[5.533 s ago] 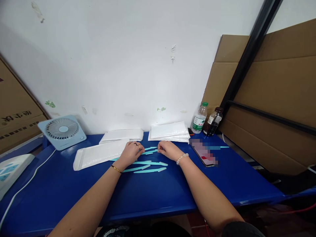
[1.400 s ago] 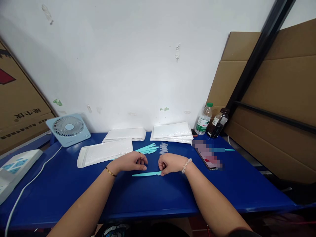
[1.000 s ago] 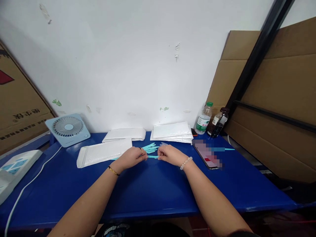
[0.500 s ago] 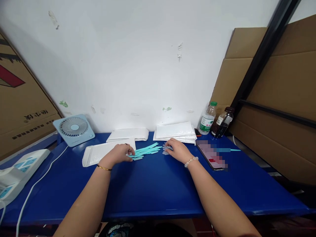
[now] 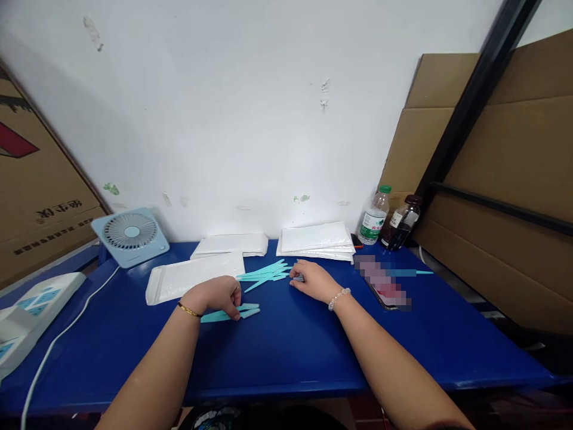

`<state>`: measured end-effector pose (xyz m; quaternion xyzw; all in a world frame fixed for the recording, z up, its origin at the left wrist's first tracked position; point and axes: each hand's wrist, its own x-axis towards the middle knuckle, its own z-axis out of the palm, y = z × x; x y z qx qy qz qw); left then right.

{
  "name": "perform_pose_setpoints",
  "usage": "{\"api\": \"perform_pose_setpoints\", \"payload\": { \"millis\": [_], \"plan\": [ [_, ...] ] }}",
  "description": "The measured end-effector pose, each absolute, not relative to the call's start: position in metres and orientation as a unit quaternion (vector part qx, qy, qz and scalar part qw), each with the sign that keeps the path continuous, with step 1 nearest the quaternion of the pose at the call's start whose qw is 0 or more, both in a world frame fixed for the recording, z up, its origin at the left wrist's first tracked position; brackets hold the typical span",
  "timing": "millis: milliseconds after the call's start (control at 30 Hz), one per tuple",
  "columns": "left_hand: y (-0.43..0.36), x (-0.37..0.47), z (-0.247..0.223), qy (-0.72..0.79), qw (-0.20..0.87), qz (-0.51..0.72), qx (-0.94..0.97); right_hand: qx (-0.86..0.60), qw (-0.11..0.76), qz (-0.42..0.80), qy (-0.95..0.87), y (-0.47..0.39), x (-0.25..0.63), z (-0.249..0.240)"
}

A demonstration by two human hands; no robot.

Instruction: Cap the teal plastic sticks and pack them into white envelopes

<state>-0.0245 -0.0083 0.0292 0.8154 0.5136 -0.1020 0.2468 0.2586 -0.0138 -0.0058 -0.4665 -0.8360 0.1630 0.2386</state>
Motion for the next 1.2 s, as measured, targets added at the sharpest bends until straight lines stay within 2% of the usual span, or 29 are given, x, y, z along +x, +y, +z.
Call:
{"api": "perform_pose_setpoints", "payload": {
  "millis": [167,367,533,667,967,1200],
  "plan": [
    [-0.016,-0.008,0.027,0.477,0.224,-0.098,0.844,-0.438,0.243,0.204,-0.841,-0.015,0.254,-0.005],
    [-0.012,0.016,0.017,0.417,0.198,0.042,0.886,-0.403,0.226,0.281,-0.841,-0.021,0.244,0.000],
    [-0.010,0.024,0.016,0.383,0.208,0.106,0.894,-0.366,0.216,0.248,-0.871,-0.022,0.243,0.006],
    [-0.006,0.021,0.019,0.415,0.203,0.136,0.877,-0.403,0.242,0.230,-0.852,-0.018,0.251,0.006],
    [-0.004,0.024,0.015,0.424,0.217,0.181,0.860,-0.436,0.276,0.259,-0.816,-0.020,0.247,0.006],
    [0.007,0.019,0.010,0.459,0.151,0.170,0.859,-0.473,0.270,0.227,-0.807,-0.006,0.262,-0.001]
  ]
}}
